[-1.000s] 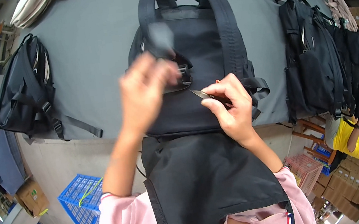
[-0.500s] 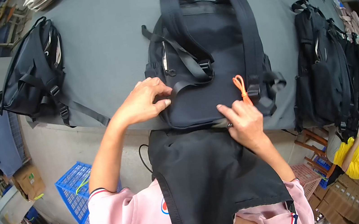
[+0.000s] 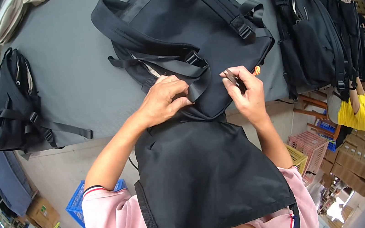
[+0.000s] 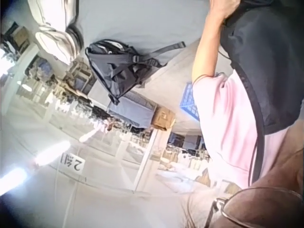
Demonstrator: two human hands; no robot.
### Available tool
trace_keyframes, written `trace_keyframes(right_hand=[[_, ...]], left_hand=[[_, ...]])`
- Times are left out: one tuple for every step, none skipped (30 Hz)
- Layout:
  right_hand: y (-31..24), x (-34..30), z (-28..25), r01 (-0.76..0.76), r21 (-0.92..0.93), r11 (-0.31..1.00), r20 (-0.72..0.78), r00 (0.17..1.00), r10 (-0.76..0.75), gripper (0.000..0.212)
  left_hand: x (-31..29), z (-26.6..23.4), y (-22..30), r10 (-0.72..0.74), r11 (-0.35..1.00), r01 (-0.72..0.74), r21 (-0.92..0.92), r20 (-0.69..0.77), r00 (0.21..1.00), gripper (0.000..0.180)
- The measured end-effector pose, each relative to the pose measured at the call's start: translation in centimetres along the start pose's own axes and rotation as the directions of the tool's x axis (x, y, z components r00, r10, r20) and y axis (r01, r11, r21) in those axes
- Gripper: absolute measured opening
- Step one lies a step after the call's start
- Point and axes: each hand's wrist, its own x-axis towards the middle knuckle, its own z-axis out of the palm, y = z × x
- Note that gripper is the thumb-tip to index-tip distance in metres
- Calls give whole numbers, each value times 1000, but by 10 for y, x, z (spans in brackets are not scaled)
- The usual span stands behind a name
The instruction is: The recorder uses small clippers to trim loose threads from various parts of a black backpack, including the straps and handle, while working at a large factory table.
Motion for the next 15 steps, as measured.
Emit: trace_keyframes(right_hand=[[-1,0,6,33,4,999,-18,999,-33,15],[-4,-1,11,6,17,1000,-22,1000,-5,15],[-4,-2,14,21,-24,999,-32,999,-22,14],[1,-4,17,37,-66,997,-40,998,-40,13],[14,-7,22,32,-69,997,-46,998,-35,12],[28,-10,29,-35,7,999,-59,998,35,16],[52,-18,37,-55,-5,998,-33,998,55,17],[68,-21,41,-72,-15,997,-3,997,72,19],[60,-22,40,-114,-1,993,2,993,114,23],[51,-22,37,-116,-7,993,7,993,116,23],[42,-22,34,-128,69,989,13,992,128,25],[34,-21,31,-140,146,979,16,990,139,27],[29,-22,24,-123,42,992,45,992,121,30],[26,-21,20,-54,-4,999,41,998,55,29],[18,-19,13,29,-125,992,57,998,-22,27]], left_hand=[[1,6,2,26,1000,-24,19,-86,996,17],[1,11,3,26,1000,-26,9,-87,996,17],[1,16,4,-19,1000,20,7,-160,987,17],[2,20,5,-63,998,65,1,-232,971,17],[7,24,10,-111,993,116,0,-311,944,20],[9,28,11,-108,994,111,-8,-311,944,20],[14,31,10,-272,962,255,-99,-264,925,22],[18,34,7,-428,900,396,-180,-206,880,24],[19,39,-1,-450,890,413,-193,-238,861,28],[20,37,-1,-453,889,413,-201,-238,859,28],[22,32,-1,-486,866,441,-237,-185,854,29],[25,28,0,-514,841,469,-269,-130,848,30],[25,26,1,-518,838,477,-266,-109,849,31],[26,24,4,-517,837,476,-270,-105,850,31],[27,23,7,-524,823,476,-310,-91,847,30]])
